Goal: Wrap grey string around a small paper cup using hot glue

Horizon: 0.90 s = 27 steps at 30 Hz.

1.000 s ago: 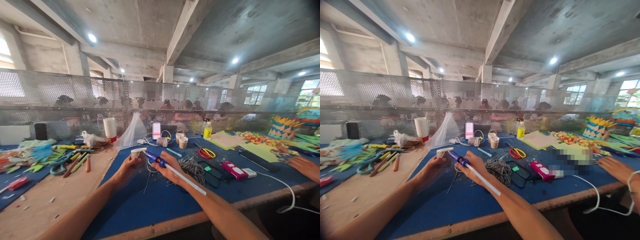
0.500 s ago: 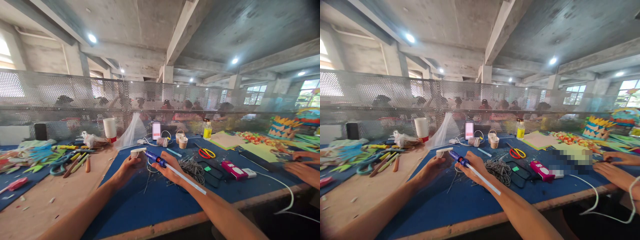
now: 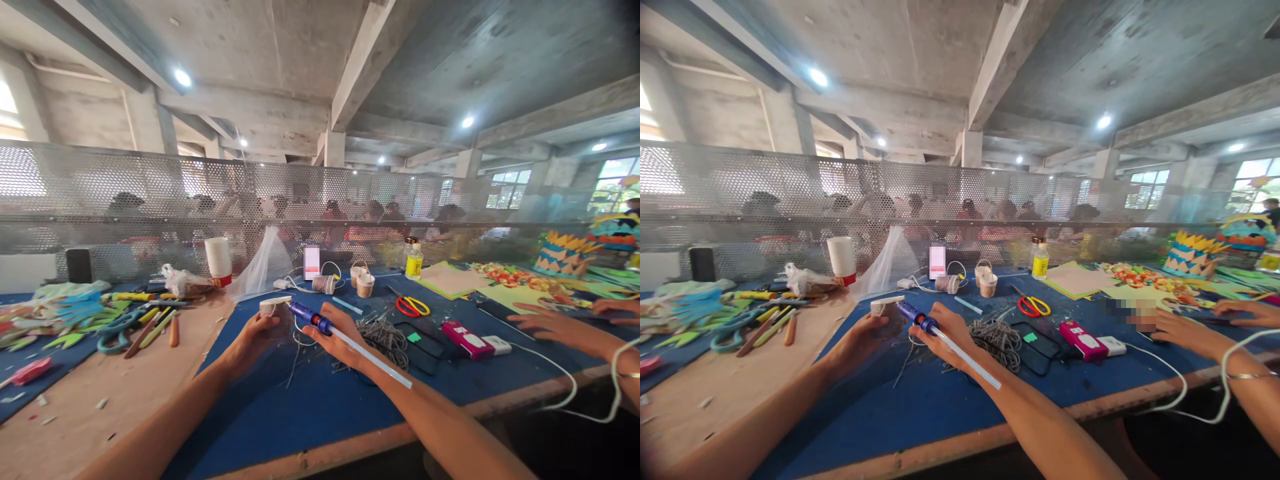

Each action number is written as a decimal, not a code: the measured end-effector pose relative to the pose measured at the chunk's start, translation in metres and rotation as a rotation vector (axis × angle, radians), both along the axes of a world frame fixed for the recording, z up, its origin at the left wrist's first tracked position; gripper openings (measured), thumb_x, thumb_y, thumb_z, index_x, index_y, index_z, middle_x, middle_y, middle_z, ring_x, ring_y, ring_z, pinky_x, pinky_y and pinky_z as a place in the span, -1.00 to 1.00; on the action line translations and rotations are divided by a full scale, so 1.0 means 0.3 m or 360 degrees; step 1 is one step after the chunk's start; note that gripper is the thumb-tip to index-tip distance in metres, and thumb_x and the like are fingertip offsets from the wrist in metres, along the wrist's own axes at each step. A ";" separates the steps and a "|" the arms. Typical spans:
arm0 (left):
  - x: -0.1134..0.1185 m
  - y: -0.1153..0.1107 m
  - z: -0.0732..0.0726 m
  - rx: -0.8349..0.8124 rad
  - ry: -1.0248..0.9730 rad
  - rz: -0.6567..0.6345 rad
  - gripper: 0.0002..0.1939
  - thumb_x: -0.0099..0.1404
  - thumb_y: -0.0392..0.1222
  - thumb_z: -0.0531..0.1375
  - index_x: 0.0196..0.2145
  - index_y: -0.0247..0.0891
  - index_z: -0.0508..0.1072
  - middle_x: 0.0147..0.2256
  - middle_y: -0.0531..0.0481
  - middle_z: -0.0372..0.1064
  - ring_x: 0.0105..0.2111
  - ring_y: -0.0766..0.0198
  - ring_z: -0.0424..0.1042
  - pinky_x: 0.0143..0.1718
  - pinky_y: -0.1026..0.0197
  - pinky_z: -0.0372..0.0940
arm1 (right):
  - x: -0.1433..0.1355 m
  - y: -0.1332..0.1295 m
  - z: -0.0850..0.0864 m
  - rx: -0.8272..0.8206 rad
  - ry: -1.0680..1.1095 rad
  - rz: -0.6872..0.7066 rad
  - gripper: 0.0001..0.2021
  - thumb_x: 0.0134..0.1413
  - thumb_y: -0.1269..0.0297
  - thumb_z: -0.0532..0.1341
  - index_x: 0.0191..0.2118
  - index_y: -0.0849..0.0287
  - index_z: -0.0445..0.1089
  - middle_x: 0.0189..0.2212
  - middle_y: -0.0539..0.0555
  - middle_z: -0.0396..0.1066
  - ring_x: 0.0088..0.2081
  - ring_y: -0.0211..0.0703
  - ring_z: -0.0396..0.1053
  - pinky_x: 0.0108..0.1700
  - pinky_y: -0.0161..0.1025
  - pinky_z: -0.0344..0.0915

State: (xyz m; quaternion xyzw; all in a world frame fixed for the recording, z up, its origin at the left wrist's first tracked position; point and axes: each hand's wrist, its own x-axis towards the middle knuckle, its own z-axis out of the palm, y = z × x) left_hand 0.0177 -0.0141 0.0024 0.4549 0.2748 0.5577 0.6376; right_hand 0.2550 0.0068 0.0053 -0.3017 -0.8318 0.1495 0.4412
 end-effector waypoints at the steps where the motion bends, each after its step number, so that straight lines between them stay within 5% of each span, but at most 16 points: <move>1: 0.000 0.000 0.000 0.0016 0.0017 0.0013 -0.68 0.10 -0.18 0.41 -0.17 -0.29 0.57 -0.31 -0.09 0.51 -0.31 0.14 0.45 -0.23 0.12 0.34 | 0.000 0.000 0.000 0.0003 -0.0003 -0.0004 -0.53 0.33 -0.11 0.26 -0.48 0.11 0.27 -0.38 -0.03 0.25 -0.43 -0.27 0.23 -0.33 -0.28 0.19; 27: -0.002 0.002 0.000 0.0042 0.0069 0.0029 -0.66 0.11 -0.14 0.39 -0.15 -0.30 0.59 -0.35 -0.11 0.49 -0.32 0.10 0.45 -0.28 0.10 0.37 | 0.001 -0.004 0.009 0.0001 0.0038 0.0020 -0.52 0.33 -0.12 0.25 -0.48 0.12 0.27 -0.40 -0.03 0.24 -0.43 -0.27 0.22 -0.33 -0.28 0.17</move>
